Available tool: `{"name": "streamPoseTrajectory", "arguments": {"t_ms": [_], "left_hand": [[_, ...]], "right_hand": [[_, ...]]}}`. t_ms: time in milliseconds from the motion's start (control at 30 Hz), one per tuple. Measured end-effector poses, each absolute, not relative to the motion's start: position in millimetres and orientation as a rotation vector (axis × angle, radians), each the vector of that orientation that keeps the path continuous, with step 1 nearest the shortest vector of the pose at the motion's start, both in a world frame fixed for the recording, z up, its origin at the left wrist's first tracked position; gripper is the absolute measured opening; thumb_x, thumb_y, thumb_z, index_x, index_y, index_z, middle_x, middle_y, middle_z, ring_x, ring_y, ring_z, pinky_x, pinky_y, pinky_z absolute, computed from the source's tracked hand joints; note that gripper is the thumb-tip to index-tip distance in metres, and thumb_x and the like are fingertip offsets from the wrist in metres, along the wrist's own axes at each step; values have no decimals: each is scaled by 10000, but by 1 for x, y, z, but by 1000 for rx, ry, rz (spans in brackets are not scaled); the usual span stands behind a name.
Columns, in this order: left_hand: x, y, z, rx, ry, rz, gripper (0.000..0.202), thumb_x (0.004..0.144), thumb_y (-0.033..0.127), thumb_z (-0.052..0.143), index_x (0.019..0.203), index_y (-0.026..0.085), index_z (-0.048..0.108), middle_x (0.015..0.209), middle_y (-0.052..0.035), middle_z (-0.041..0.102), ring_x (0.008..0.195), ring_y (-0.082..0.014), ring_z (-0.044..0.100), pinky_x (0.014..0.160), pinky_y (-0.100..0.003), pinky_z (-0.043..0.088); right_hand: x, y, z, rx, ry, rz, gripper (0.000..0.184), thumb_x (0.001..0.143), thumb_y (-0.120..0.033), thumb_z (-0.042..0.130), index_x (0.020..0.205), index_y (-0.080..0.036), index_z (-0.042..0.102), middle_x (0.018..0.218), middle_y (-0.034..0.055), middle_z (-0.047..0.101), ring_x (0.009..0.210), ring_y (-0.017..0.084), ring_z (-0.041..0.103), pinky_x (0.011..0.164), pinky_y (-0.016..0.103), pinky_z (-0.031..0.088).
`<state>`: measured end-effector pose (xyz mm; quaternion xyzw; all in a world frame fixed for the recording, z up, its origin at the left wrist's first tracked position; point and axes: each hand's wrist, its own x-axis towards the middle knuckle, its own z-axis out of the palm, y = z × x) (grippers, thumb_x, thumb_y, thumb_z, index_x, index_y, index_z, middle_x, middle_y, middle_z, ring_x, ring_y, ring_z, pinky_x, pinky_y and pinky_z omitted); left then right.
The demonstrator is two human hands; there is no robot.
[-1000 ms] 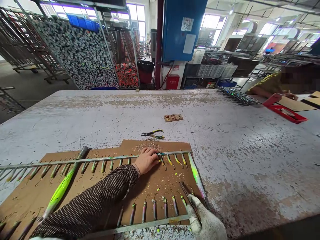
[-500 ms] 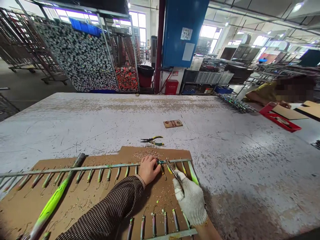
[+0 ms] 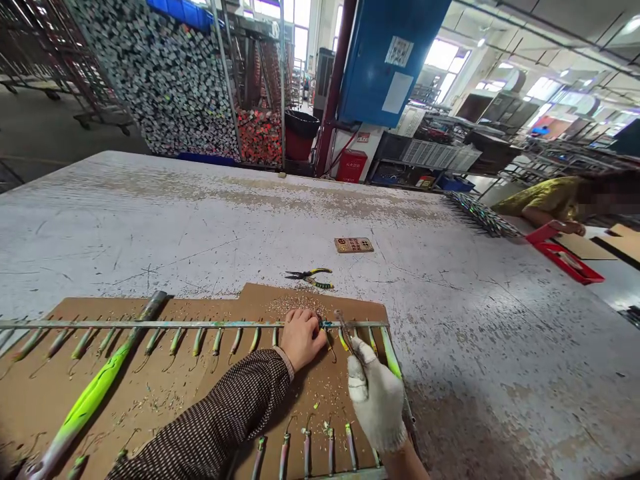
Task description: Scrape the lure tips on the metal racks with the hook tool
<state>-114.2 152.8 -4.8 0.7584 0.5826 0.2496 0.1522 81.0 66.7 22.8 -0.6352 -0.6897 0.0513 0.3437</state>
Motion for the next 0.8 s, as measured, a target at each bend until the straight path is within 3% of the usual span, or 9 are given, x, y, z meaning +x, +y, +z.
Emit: {"name": "streamPoseTrajectory", "arguments": {"t_ms": [100,267,400,567,700,800], "left_hand": [[-114,153,-5,2166,1673,718,176,889,231,659,720,204,620,972,-73,683,1020,-266,594,1034,-469,387],[-113,154,-7,2175,1675,736,197,882,230,663,695,202,606,947,-66,678,1005,-259,592,1031,-463,383],[-113,154,-8,2170,1696,743,176,876,219,660,706,205,616,957,-64,681,997,-252,590,1023,-450,381],[-112,153,-7,2184,1705,753,177,870,212,656,698,203,614,936,-53,678,986,-243,592,1024,-441,371],[-112,153,-7,2169,1721,746,175,862,209,657,693,200,611,935,-52,679,983,-242,595,1020,-440,370],[-111,153,-8,2184,1704,745,167,853,212,666,695,200,614,940,-52,682,981,-241,593,1022,-442,367]], "right_hand": [[77,68,23,-1695,-1865,40,451,1059,-474,463,1214,-201,788,881,77,835,671,213,787,612,250,569],[77,67,24,-1587,-1846,-23,436,1083,-404,455,1328,-166,725,1027,114,833,738,189,785,722,250,581],[77,69,17,-1675,-2016,-111,454,1086,-382,392,1264,-195,766,711,33,788,521,173,710,540,240,512],[79,70,16,-1593,-1872,-114,440,1088,-388,447,1351,-153,710,997,102,832,684,156,764,652,214,546],[79,69,18,-1630,-1993,-145,430,1086,-368,413,1282,-201,758,714,24,787,485,148,678,508,215,485],[79,68,21,-1625,-1942,-116,419,1084,-366,436,1319,-196,739,843,54,820,611,155,741,601,212,534]]}}
